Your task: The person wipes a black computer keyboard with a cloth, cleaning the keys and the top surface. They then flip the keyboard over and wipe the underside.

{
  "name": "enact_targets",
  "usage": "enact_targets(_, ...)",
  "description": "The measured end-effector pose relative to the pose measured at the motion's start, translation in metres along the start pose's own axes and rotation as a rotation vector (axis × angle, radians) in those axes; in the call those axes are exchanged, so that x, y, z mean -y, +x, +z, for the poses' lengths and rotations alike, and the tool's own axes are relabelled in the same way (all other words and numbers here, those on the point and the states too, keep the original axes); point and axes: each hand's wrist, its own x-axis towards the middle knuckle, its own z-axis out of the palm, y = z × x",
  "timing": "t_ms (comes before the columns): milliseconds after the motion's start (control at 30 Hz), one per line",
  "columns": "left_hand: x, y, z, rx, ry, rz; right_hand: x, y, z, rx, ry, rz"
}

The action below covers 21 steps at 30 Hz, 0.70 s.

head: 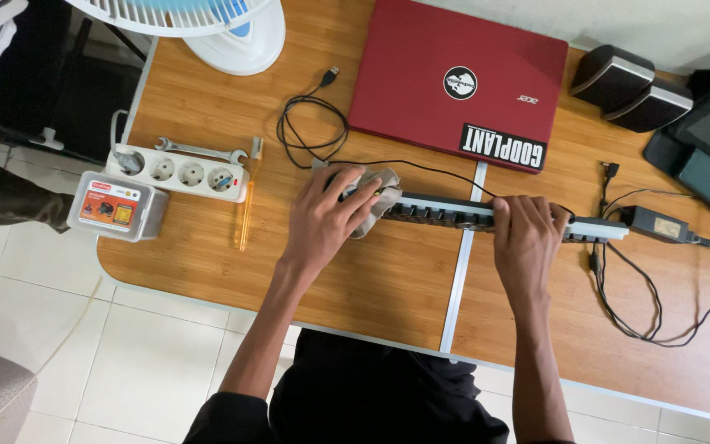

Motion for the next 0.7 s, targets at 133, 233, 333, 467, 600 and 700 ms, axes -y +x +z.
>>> enact_targets(133,0.002,0.002,0.003,-0.050,0.008,-0.004,0.000,0.000,0.000,-0.013,-0.035,0.033)
enact_targets(233,-0.001,0.004,0.019,-0.049,-0.045,0.003,0.017,0.009,0.008,0.021,-0.004,-0.051)
enact_targets(333,-0.012,0.009,0.037,-0.075,-0.034,0.047,0.049,0.014,0.024,0.049,0.118,-0.219)
enact_targets(467,-0.024,0.016,0.043,-0.047,-0.093,0.012,0.063,0.029,0.026,0.028,0.089,-0.300)
enact_targets(600,-0.021,0.018,0.044,-0.044,-0.086,0.025,0.060,0.041,0.024,0.067,0.050,-0.227)
enact_targets(700,-0.009,0.016,0.048,-0.118,-0.225,-0.070,0.060,0.046,0.018,0.051,0.072,-0.214)
